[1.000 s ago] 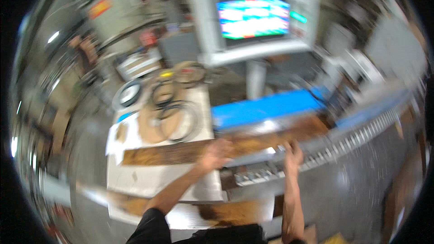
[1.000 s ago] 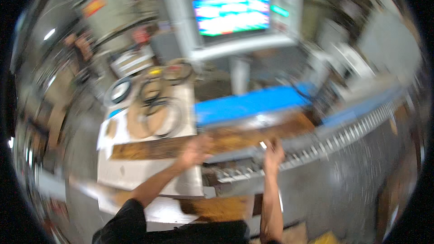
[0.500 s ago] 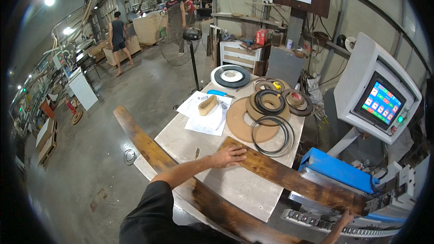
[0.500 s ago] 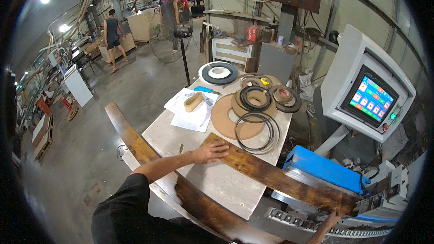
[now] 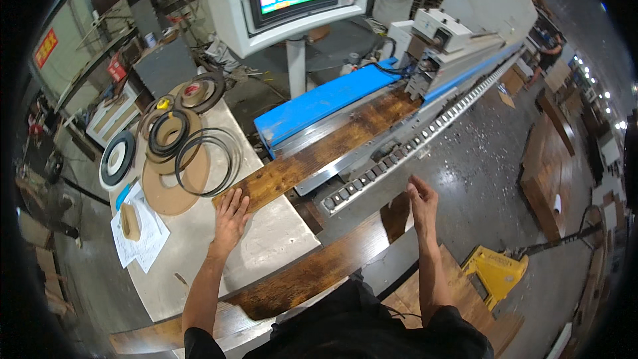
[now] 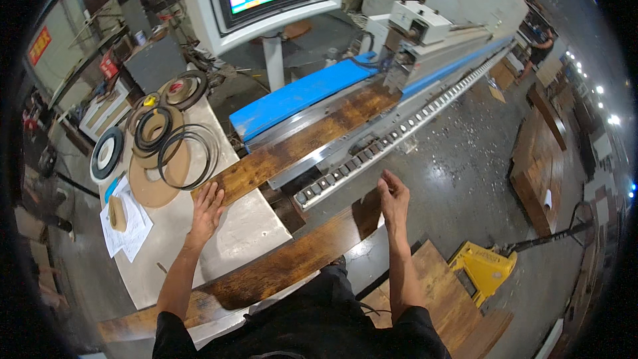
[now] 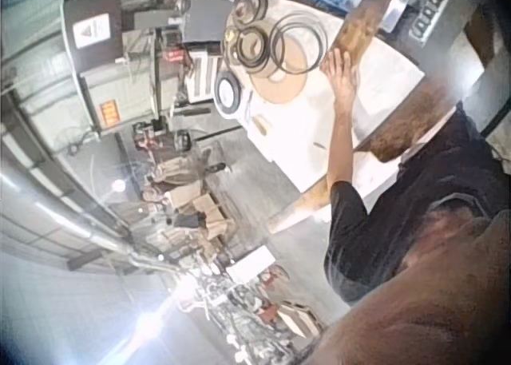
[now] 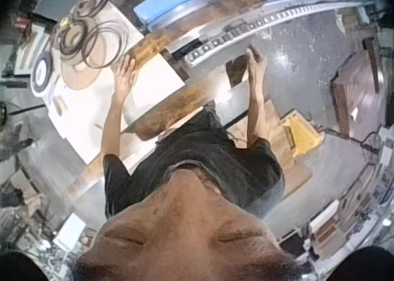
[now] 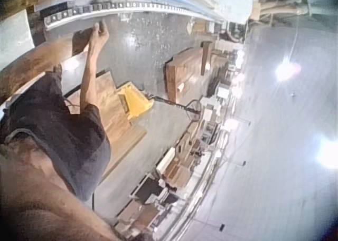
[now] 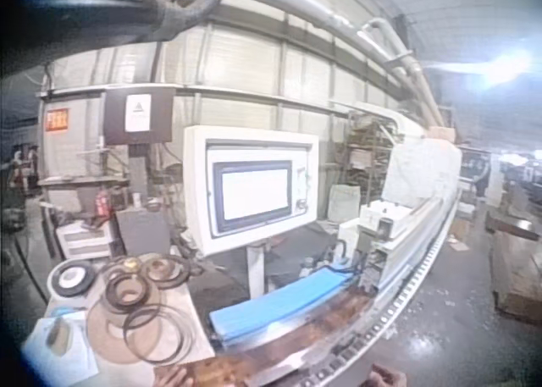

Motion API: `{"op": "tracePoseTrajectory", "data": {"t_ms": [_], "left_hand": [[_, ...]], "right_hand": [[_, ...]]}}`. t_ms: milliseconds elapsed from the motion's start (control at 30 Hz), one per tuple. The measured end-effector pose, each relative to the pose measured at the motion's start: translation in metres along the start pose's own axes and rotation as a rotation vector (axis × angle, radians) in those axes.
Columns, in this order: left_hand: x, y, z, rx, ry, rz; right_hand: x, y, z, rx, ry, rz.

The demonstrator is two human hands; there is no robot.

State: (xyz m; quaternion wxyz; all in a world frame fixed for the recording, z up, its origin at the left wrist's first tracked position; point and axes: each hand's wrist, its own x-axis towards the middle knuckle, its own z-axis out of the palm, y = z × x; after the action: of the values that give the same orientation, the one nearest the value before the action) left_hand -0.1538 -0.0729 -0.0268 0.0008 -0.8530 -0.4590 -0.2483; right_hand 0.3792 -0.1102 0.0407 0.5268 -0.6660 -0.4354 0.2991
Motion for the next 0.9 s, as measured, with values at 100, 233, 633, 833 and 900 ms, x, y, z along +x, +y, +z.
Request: {"op": "tracePoseTrajectory", "data": {"t_ms": [100, 233, 633, 833, 900], "left_hand": [[0.028, 0.018, 0.014, -0.003, -0.02, -0.014], [0.058, 0.031, 0.036, -0.019, -0.015, -0.015], [0.161, 0.089, 0.108, -0.055, 0.017, -0.019], [0.197, 0.113, 0.11, -0.144, 0.028, -0.11], [0.191, 0.132, 0.095, -0.278, -0.024, -0.111]], "right_hand": [[-0.032, 0.011, -0.017, 0.034, 0.097, 0.05], [-0.053, 0.005, -0.016, 0.033, 0.132, 0.114], [-0.054, 0.038, -0.042, 0.085, 0.178, 0.15], [-0.06, 0.02, -0.047, 0.033, 0.189, 0.211], [-0.063, 0.032, -0.056, -0.002, 0.23, 0.196]]}}
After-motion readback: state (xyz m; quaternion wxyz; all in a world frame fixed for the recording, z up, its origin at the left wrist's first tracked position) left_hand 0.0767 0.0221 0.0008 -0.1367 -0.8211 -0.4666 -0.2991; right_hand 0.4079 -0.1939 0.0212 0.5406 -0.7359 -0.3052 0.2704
